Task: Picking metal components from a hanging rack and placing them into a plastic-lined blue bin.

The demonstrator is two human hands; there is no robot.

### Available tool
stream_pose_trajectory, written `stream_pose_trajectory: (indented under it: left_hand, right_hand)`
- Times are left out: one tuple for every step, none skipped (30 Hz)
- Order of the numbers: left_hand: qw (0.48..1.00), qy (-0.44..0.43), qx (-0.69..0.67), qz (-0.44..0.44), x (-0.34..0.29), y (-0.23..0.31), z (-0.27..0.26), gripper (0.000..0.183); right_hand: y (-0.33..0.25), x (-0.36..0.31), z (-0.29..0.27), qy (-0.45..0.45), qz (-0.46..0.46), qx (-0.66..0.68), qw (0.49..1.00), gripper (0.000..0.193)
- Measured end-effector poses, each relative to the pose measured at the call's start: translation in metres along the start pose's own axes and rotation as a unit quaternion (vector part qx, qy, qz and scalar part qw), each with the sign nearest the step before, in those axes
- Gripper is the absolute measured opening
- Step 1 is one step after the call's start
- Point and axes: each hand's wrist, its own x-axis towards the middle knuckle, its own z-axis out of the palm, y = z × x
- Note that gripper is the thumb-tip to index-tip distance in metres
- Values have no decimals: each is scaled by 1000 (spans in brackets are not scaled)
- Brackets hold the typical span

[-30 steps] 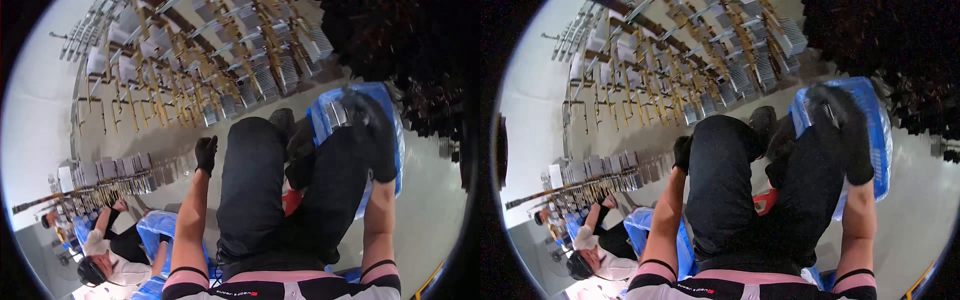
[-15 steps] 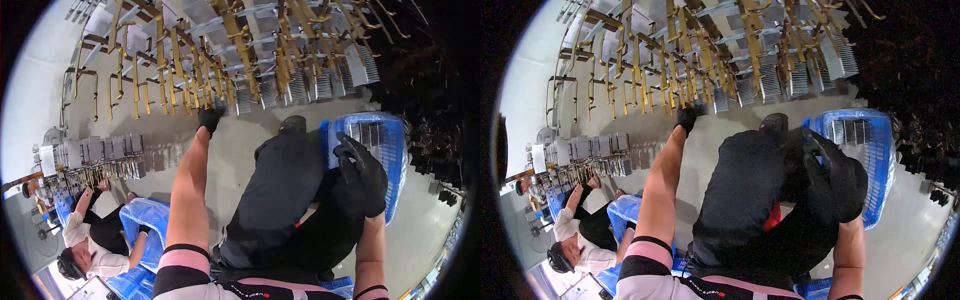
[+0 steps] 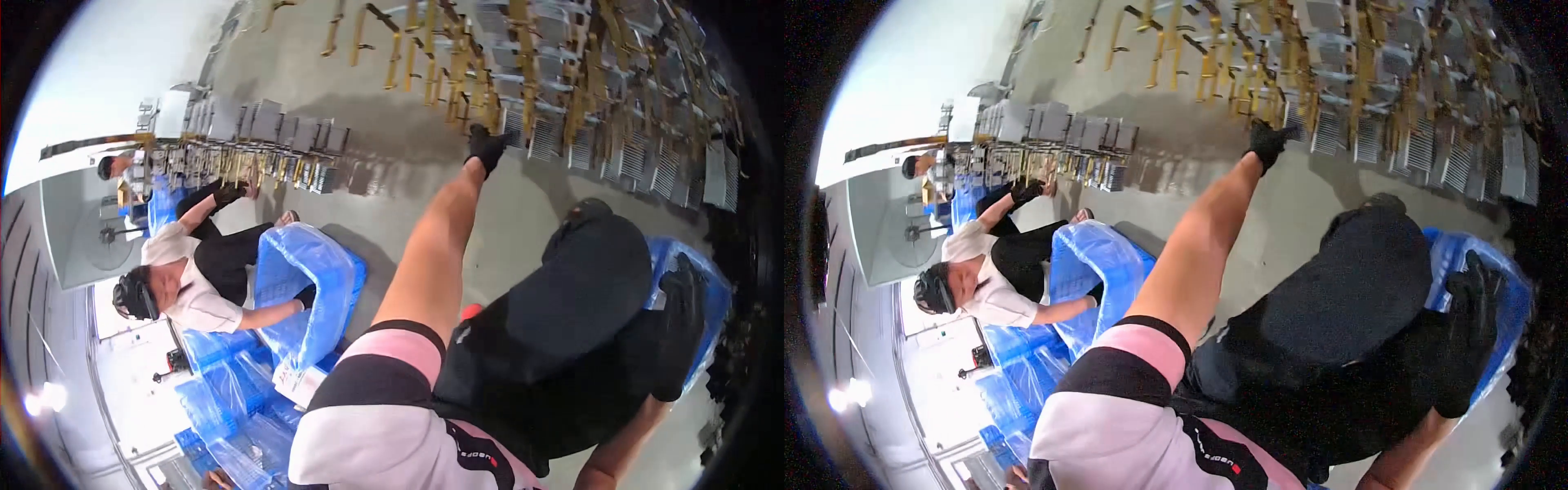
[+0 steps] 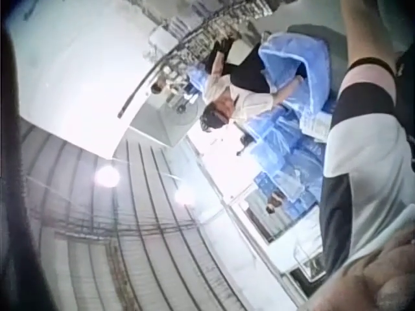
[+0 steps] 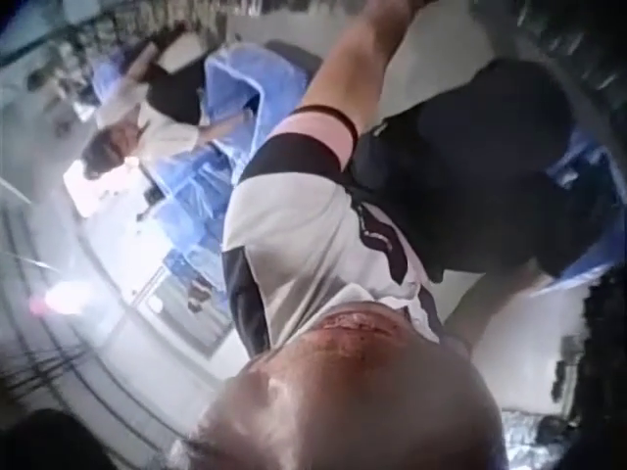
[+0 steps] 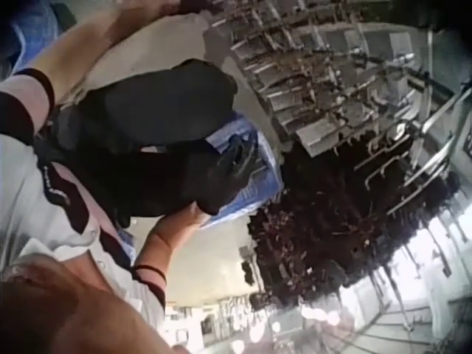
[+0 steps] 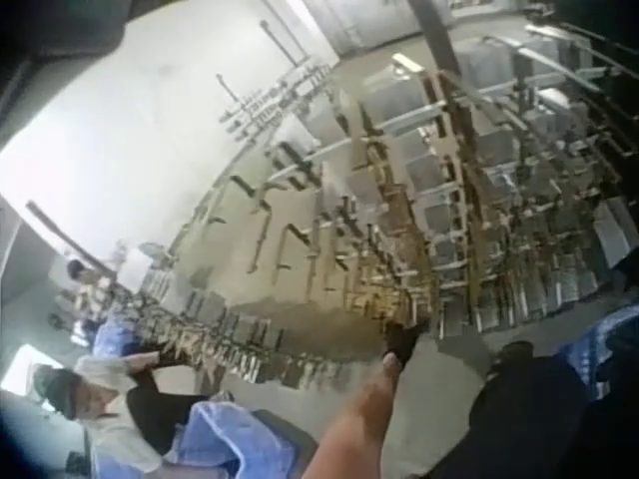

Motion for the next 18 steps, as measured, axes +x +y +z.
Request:
stream_pose_trajectory:
  left_hand:
    - [982, -73, -147, -92, -9, 3, -7, 84]
    - [930, -147, -287, -175, -18, 8, -14, 80]
    - [930, -150, -288, -174, -33, 18, -14, 80]
    - [924, -143, -308, -177, -50, 27, -14, 76]
    - [918, -134, -327, -179, -69, 38, -19, 73]
    - [922, -117, -326, -174, -81, 27, -37, 73]
    - [931, -114, -316, -141, -92, 12, -51, 71]
    - [940, -109, -304, -109, -102, -4, -65, 69]
    - [938, -105, -311, -109, -121, -6, -69, 69]
    - [936, -116, -313, -115, -142, -5, -77, 64]
    - [933, -126, -316, -122, -161, -4, -86, 59]
    - [931, -122, -323, -120, -177, 5, -98, 59]
    - [924, -113, -350, -103, -191, 16, -111, 57]
    - [917, -105, -376, -87, -204, 28, -122, 54]
    - [910, -92, -398, -68, -216, 44, -139, 52]
    - [911, -79, -400, -68, -227, 60, -161, 52]
    - [902, -84, -424, -18, -237, 79, -178, 51]
    - [889, -89, -449, 36, -248, 106, -199, 49]
  right_hand:
    - [8, 1, 2, 0, -45, -71, 997, 41]
    - [13, 2, 5, 4, -84, -140, 987, 41]
    - [16, 0, 7, 3, -116, -214, 970, 42]
    - [17, 0, 9, 3, -113, -218, 969, 42]
    - [14, 1, 7, 26, -9, -21, 999, 43]
    - [3, 8, 8, 48, 78, 191, 977, 44]
    - [-8, 13, 9, 59, 159, 393, 904, 45]
    - [-13, 15, 11, 55, 141, 402, 903, 45]
    - [-7, 11, 14, 62, 118, 422, 897, 46]
    - [3, 4, 17, 69, 97, 443, 889, 47]
    - [12, -1, 20, 73, 74, 464, 880, 48]
    - [20, -7, 20, 73, 67, 460, 882, 48]
    - [28, -12, 21, 83, 73, 436, 893, 49]
    - [34, -16, 21, 94, 79, 411, 903, 50]
    - [35, -18, 18, 106, 83, 391, 910, 52]
    - [25, -14, 15, 100, 72, 395, 910, 52]
    - [10, -13, 7, 79, 71, 398, 911, 50]
    - [-12, -14, -8, 62, 68, 397, 913, 51]
